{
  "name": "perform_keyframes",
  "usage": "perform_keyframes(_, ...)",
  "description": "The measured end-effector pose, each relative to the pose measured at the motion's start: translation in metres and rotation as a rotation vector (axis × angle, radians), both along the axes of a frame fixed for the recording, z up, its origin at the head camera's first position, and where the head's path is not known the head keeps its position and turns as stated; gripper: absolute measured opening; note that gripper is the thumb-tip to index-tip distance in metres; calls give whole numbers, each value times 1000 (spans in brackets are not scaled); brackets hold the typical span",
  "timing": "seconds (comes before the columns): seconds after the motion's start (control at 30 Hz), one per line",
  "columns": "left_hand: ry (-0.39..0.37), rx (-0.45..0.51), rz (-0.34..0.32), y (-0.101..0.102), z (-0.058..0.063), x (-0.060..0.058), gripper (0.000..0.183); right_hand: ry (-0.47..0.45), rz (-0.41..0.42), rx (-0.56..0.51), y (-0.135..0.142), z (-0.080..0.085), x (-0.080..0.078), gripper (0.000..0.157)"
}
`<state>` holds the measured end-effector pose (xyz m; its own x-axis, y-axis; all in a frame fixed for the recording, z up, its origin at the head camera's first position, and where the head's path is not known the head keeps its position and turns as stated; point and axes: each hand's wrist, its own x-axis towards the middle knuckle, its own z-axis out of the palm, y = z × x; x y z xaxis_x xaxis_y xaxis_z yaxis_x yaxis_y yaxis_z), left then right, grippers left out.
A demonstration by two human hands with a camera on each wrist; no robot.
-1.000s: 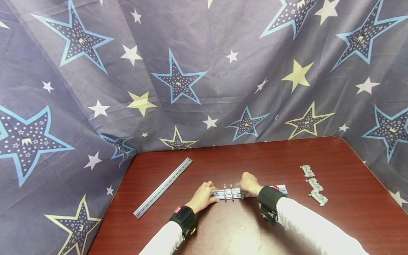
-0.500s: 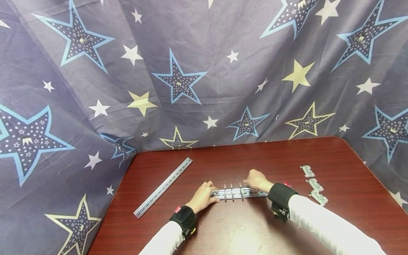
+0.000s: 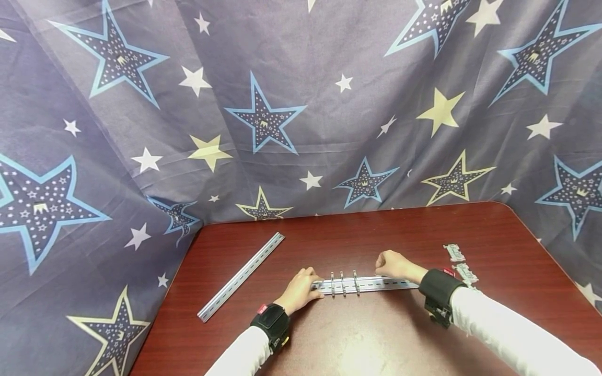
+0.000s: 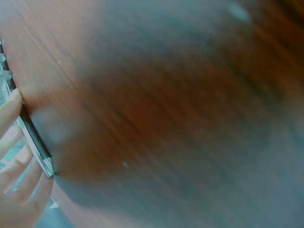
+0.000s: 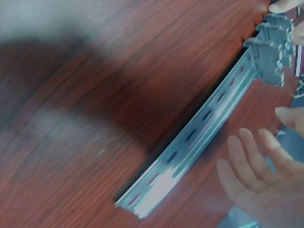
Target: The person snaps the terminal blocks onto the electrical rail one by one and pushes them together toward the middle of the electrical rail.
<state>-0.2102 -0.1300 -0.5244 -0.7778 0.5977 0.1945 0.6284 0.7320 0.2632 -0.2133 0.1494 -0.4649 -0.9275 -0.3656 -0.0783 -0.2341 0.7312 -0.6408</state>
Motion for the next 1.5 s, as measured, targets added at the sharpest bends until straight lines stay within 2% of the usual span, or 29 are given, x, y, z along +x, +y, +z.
perform_keyframes(0.17, -8, -4, 7, 0, 0, 0, 34, 19, 57, -32, 16, -4, 2, 16)
perform_keyframes(0.37, 6, -1, -5, -1, -1, -1, 33, 31, 70, -33, 33, -9, 3, 18)
perform_keyframes(0.7, -9, 9, -9, -1, 2, 1, 32, 129, 124, -24, 55, -22, 6, 24)
perform_keyframes(1.0, -17, 10, -13, -1, 2, 0, 31, 119, 99, -31, 67, -29, 12, 32)
perform_keyframes(1.1, -19, 11, -10, 0, 3, 0, 31, 109, 97, -71, 71, -34, 13, 35)
perform_keyframes(1.2, -21, 13, -8, 0, 3, 0, 31, 147, 110, -113, 76, -44, 12, 36)
perform_keyframes(1.23, -23, 14, -7, 0, 3, 0, 31, 184, 130, -139, 80, -53, 8, 35)
perform_keyframes(1.33, -27, 12, -2, 0, 4, 1, 31, 234, 136, -135, 83, -61, 6, 35)
perform_keyframes(1.43, -34, 8, 8, 0, 5, 1, 32, 241, 105, -109, 81, -59, 8, 34)
perform_keyframes(1.5, -42, 4, 15, 1, 5, 1, 32, 217, 69, -65, 76, -49, 13, 36)
